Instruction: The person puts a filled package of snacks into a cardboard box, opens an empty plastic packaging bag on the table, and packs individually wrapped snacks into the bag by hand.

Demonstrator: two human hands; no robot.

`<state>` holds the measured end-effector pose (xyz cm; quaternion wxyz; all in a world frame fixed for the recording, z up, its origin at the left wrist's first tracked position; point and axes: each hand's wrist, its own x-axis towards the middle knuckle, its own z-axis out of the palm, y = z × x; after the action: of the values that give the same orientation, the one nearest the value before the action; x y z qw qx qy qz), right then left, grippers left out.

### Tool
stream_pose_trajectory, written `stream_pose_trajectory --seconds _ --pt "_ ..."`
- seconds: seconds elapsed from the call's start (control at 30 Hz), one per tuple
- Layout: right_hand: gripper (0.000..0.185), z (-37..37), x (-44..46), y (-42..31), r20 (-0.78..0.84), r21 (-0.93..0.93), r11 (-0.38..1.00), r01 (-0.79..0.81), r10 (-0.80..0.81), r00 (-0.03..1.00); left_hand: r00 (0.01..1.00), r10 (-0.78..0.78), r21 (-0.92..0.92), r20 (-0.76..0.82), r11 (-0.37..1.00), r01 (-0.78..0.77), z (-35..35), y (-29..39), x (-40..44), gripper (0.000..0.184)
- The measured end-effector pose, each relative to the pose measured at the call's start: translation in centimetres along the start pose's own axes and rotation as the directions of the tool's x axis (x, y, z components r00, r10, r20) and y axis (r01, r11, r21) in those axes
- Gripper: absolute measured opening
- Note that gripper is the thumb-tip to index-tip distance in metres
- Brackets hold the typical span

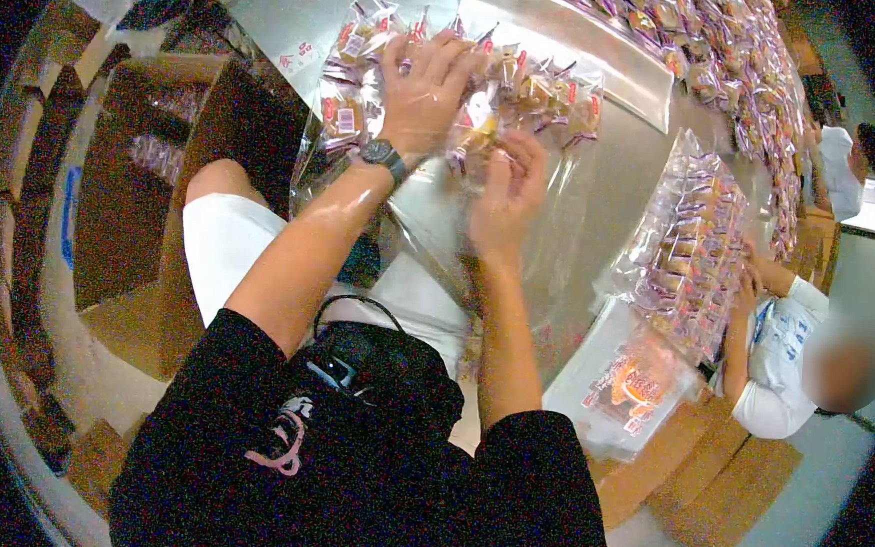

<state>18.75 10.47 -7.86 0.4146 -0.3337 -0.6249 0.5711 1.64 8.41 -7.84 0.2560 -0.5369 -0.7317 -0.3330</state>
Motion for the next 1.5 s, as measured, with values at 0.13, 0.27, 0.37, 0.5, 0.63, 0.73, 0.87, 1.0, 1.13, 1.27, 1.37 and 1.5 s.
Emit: stream_pose_trajectory --seconds 0.13,0.27,0.37,0.5,0.63,0.73,0.87,1.0,1.13,1.27,1.37,1.5 --pt "0.052 1.8 -0.3 -2.8 0.106 -0.214 0.973 0.084 -0.062 0.992 0.997 -0.005 0.08 0.076 0.997 -0.001 0.5 -0.2 -0.5 0.052" --pt "0.063 2.3 0.3 -3.8 0.312 -0.654 0.592 0.471 -0.356 0.881 0.996 -0.007 0.021 0.094 1.0 0.006 0.4 -0.5 -0.4 0.054" --pt "0.081 1.4 0.6 -2.7 0.2 -0.535 0.773 0.34 -0.275 0.94 0.996 -0.056 0.01 0.067 0.998 0.056 0.5 0.2 -0.5 0.052" --pt "0.067 0.9 1.4 -1.5 0.113 -0.32 0.868 0.381 -0.364 0.925 0.997 -0.062 0.04 0.035 0.997 0.06 0.0 0.1 -0.3 0.043" --pt "0.062 0.8 4.4 -1.6 0.277 -0.517 0.512 0.686 -0.659 0.7 0.997 -0.082 0.025 0.015 0.996 0.082 0.2 -0.3 -0.3 0.032" --pt "0.065 1.4 4.9 0.1 0.219 -0.378 0.764 0.523 -0.475 0.852 0.993 -0.08 0.07 0.089 0.995 0.074 0.1 -0.9 -1.2 0.029" --pt "0.062 1.5 6.6 1.7 0.282 -0.456 0.426 0.781 -0.763 0.581 0.996 -0.082 0.042 0.029 0.996 0.08 0.0 -1.0 -1.3 0.027" --pt "0.052 0.9 6.2 1.1 0.307 -0.592 0.394 0.703 -0.696 0.649 0.99 -0.127 -0.032 -0.064 0.992 0.125 -0.1 -1.0 -1.1 0.035" --pt "0.045 2.3 5.6 0.7 0.188 -0.706 0.416 0.573 -0.67 0.718 0.984 -0.145 -0.014 -0.1 0.989 0.144 -1.0 -1.1 -0.8 0.044" --pt "0.042 3.7 6.3 0.0 0.192 -0.747 0.323 0.581 -0.732 0.654 0.978 -0.181 0.016 -0.104 0.983 0.184 -1.2 -1.3 -1.0 0.041" --pt "0.04 4.9 6.3 -0.4 0.127 -0.829 0.286 0.48 -0.74 0.66 0.968 -0.208 -0.046 -0.139 0.978 0.203 -1.7 -1.2 -1.0 0.035" --pt "0.044 5.8 6.3 -2.2 0.239 -0.886 0.155 0.437 -0.656 0.716 0.959 -0.262 0.021 -0.109 0.964 0.266 -1.8 -0.9 -1.2 0.032"
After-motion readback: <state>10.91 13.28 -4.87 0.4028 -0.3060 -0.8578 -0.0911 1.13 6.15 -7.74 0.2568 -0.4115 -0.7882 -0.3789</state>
